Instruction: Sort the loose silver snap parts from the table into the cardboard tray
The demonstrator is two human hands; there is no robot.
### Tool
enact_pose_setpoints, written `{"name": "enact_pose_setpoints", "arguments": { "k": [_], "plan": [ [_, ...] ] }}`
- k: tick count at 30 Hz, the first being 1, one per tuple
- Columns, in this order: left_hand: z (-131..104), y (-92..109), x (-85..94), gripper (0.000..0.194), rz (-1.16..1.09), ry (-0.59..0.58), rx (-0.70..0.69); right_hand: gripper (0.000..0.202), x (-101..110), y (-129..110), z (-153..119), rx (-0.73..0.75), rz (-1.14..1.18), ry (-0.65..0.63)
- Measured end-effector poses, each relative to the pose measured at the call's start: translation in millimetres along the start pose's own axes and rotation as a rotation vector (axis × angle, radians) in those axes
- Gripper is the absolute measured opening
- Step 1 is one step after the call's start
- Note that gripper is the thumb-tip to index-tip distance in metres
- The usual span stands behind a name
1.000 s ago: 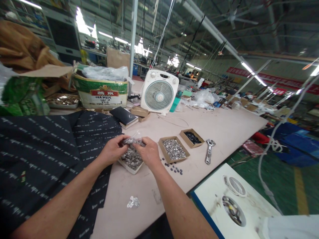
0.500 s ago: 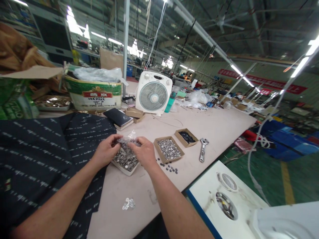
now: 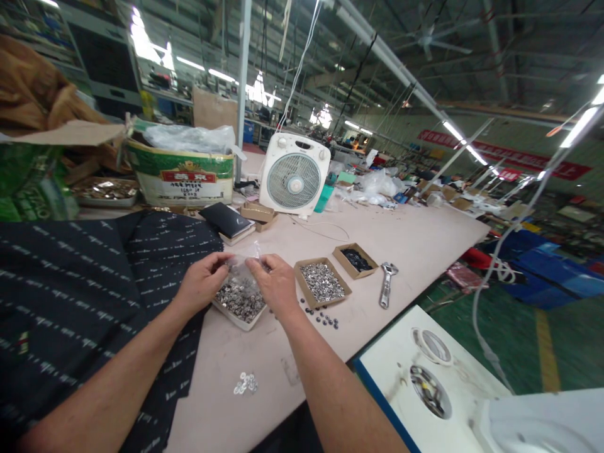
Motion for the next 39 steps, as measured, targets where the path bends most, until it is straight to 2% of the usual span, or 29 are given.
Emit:
{"name": "enact_pose_setpoints", "arguments": {
  "k": [10,16,29,35,39],
  "plan": [
    [4,-21,3.7,0.056,-0.19,0.075,0.097,0.039,9,10,-3,-0.033,0.056,0.065],
    [5,-24,6.8,0.052,-0.239,0.108,0.121,0.039,10,13,-5,-0.04,0.063,0.082],
    [3,-22,10.8,0.044,-0.164,0.144,0.121,0.034,22,25,-3,-0.14,0.236,0.151],
    [3,-22,14.6,0.038,0.013,0.15,0.066,0.026,18,20,11,-0.115,0.127,0.048],
    [-2,1,9.4,0.049,0.129,0.103,-0.062,0.025,2,12,27,-0.094,0.117,-0.053]
  ]
}}
Point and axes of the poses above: each hand's wrist, its own z-axis towards the middle knuckle, its own x-axis out of the back of the hand, y = z × x, the point moved 10 cm from there along z, towards the middle knuckle, and after that the axes turned 2 degrees about x, right-handed, at the moved point
